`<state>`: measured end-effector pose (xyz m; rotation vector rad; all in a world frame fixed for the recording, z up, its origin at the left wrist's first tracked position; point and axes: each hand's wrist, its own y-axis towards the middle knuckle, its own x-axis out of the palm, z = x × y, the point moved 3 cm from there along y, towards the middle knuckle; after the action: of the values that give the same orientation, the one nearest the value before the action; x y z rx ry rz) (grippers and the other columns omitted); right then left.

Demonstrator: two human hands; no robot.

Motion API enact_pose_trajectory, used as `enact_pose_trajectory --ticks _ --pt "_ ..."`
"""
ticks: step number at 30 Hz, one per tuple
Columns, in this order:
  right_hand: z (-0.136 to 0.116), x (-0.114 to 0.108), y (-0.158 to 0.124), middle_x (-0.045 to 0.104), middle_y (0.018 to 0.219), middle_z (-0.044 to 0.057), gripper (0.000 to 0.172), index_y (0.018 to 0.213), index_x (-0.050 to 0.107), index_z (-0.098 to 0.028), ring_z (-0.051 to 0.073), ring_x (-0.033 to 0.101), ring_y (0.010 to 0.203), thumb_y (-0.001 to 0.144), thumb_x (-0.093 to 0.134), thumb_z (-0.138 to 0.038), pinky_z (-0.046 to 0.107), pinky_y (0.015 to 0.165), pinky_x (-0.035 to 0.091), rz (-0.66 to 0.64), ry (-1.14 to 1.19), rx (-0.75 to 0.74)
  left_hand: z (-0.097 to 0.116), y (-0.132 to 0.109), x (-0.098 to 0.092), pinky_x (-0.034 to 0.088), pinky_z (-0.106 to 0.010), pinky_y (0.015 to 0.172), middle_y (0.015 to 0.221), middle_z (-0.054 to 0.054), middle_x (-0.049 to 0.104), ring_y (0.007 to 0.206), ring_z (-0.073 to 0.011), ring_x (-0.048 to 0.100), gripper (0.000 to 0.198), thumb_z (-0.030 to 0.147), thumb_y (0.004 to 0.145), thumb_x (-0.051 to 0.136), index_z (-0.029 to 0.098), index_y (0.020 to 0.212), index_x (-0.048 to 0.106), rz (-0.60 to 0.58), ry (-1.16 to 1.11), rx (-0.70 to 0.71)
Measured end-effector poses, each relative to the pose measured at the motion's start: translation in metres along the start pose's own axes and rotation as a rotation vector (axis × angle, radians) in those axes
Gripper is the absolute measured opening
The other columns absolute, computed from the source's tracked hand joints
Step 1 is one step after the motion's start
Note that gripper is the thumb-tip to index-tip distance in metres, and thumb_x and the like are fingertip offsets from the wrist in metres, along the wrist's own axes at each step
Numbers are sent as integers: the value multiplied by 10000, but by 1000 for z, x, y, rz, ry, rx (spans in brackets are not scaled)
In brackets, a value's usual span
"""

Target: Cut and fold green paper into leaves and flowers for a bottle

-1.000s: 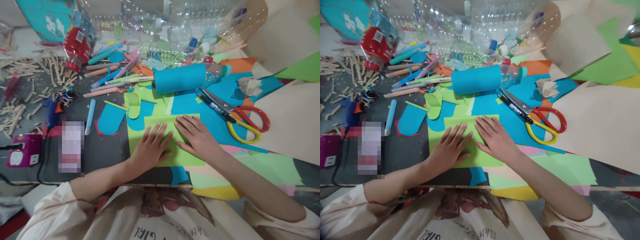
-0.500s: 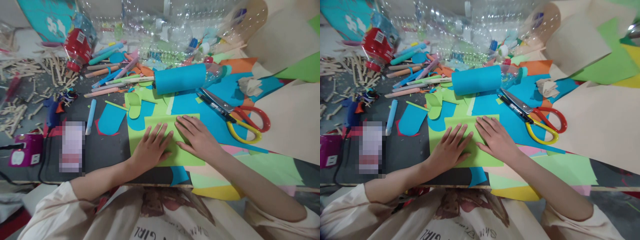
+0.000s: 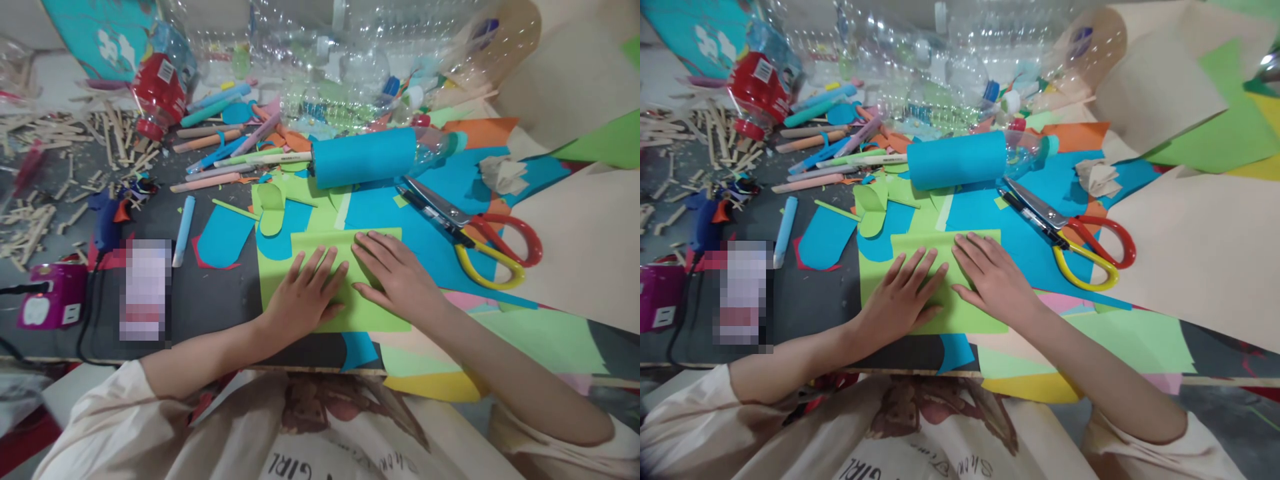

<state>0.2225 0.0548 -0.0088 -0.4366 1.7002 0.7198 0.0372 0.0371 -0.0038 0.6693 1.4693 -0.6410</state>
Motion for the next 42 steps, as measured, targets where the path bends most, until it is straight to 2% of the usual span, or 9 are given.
enact_pose_trajectory --ticks 6,10,18,27,31,34,37,42 --pt "-19 -1 -10 551 1446 208 514 1426 483 -58 308 481 1357 1008 390 -344 464 1099 411 -89 -53 77 -1 0 -1 353 -513 1114 1491 -198 487 1390 -353 440 567 420 995 432 128 1480 418 -18 -6 -1" --pt "-27 -3 -15 548 1452 204 505 1407 504 -73 303 483 1365 1013 379 -362 459 1083 425 -103 -93 114 -1 -1 -1 340 -508 1129 1504 -197 472 1410 -351 416 589 415 994 435 132 1507 379 -23 -24 -9" --pt "-25 -1 -16 545 1452 213 510 1389 519 -74 310 515 1343 1019 355 -384 463 1073 436 -75 -63 138 -1 -1 -2 356 -508 1111 1481 -197 503 1393 -351 441 573 418 1011 383 119 1500 389 -11 10 6" --pt "-23 2 -20 526 1471 203 523 1441 483 -113 317 470 1379 1001 391 -382 496 1108 402 -94 16 168 -1 0 -3 360 -501 1105 1467 -196 520 1384 -348 452 567 409 1007 399 112 1489 406 11 9 2" --pt "-22 3 -21 509 1489 192 560 1499 413 -135 319 449 1393 993 416 -374 504 1122 386 -97 39 175 -1 -1 -3 345 -494 1119 1473 -199 510 1392 -346 442 580 410 996 431 115 1494 400 14 -12 -2" --pt "-22 4 -22 500 1500 183 567 1516 383 -152 320 439 1401 1001 386 -392 525 1122 384 -104 38 179 -1 -1 -2 348 -491 1114 1464 -189 525 1382 -340 454 570 425 1009 387 118 1489 408 9 24 3" --pt "-22 4 -21 520 1483 180 541 1480 435 -151 316 455 1391 1010 356 -406 521 1113 392 -101 10 173 -1 -1 -1 345 -486 1108 1461 -180 532 1375 -332 457 563 427 1019 345 130 1494 403 -1 45 6" --pt "-24 1 -18 579 1415 199 503 1380 539 -100 310 512 1325 1006 376 -394 472 1077 411 -53 -29 146 -7 4 -4 346 -449 1078 1431 -170 556 1334 -314 482 568 442 1008 378 145 1491 405 10 -4 3"
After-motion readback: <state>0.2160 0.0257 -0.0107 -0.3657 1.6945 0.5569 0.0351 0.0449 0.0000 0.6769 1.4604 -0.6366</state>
